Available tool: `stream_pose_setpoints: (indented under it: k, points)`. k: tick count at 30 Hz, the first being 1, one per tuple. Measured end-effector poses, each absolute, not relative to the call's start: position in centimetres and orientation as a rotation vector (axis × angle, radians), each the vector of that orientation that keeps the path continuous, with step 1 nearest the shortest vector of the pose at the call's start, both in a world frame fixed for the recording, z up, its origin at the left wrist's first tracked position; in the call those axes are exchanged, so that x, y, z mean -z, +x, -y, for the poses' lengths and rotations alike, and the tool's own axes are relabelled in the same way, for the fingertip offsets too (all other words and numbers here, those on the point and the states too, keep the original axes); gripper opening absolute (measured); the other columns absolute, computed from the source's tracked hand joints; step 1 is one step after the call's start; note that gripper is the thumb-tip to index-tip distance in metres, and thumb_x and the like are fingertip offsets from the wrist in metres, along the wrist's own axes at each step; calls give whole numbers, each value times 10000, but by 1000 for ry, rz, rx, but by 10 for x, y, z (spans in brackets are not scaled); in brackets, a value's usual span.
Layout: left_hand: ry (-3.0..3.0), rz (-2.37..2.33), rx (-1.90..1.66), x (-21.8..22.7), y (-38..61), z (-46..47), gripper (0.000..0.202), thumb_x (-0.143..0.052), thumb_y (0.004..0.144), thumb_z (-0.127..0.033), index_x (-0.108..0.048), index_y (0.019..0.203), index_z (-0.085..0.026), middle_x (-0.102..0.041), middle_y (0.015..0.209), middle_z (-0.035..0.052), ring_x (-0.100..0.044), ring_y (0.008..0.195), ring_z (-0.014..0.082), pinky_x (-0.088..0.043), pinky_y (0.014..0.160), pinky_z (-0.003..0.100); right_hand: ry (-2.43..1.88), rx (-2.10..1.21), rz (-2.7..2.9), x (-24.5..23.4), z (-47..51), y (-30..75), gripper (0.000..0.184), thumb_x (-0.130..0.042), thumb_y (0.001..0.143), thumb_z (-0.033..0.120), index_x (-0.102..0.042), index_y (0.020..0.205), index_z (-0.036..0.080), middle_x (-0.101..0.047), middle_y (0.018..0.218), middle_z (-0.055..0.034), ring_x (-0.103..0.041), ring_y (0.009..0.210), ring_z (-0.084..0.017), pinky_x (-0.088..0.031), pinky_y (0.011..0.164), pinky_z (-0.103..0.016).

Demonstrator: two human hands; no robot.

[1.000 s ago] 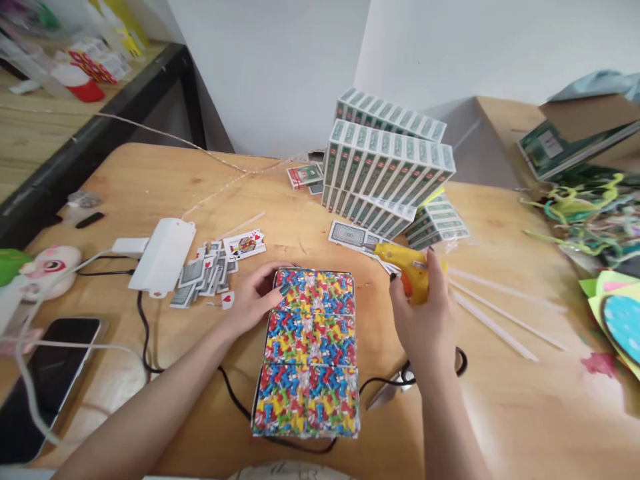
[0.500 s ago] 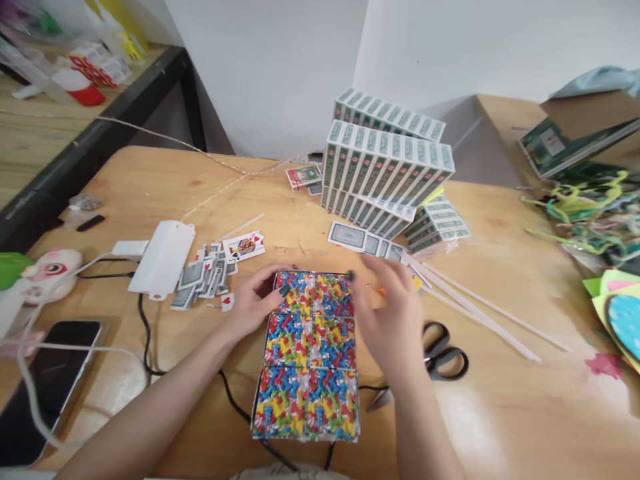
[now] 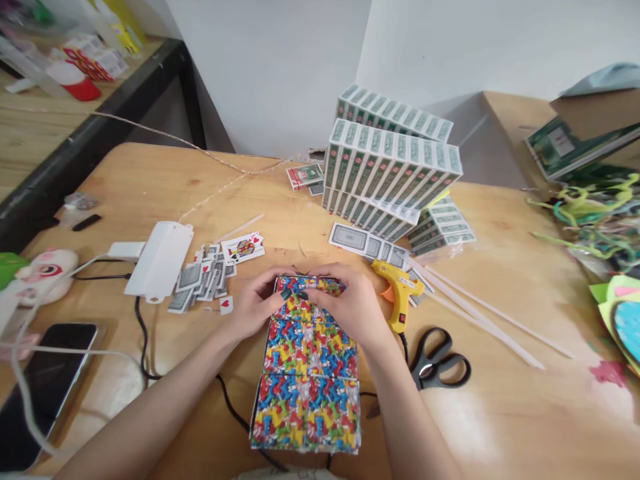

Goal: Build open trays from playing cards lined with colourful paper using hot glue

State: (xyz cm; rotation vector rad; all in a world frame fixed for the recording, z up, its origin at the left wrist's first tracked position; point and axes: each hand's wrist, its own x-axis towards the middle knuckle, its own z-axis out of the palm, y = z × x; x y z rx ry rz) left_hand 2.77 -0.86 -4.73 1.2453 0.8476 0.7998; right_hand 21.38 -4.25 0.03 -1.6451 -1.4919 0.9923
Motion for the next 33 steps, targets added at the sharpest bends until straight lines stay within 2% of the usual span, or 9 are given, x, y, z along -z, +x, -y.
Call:
stream_pose_setpoints:
  k: [6,14,25,33]
  points:
    - [1256,-834,-776,48,28,6,316,-637,740,-332,-644,1018,-184,-655,1077,71,-598,958,219,-465,822,311,-1638,-952,1565,3,41,214,215,-688,732,313,-694,921,210,-714,948,-53,-629,925,-219,-472,871,-405]
    - [1316,-835,-795,49,28,4,259,-622,748,-279,-662,989,-193,-652,1082,64,-589,996,217,-441,879,320,-1690,-929,1545,1,40,211,148,-685,723,253,-681,866,213,-714,905,-31,-638,889,-207,-478,828,-365]
    - [1243,-872,-782,46,32,3,217,-627,719,-239,-645,926,-176,-655,908,33,-587,845,175,-443,743,273,-1727,-992,1387,-2,39,207,126,-713,683,276,-692,781,199,-720,841,-32,-649,812,-206,-484,774,-335]
    - [1285,-824,-826,50,32,0,203,-630,719,-224,-651,918,-189,-650,923,32,-584,859,175,-441,755,273,-1684,-976,1374,2,39,207,93,-719,684,237,-688,767,210,-712,840,-23,-642,817,-196,-478,781,-332]
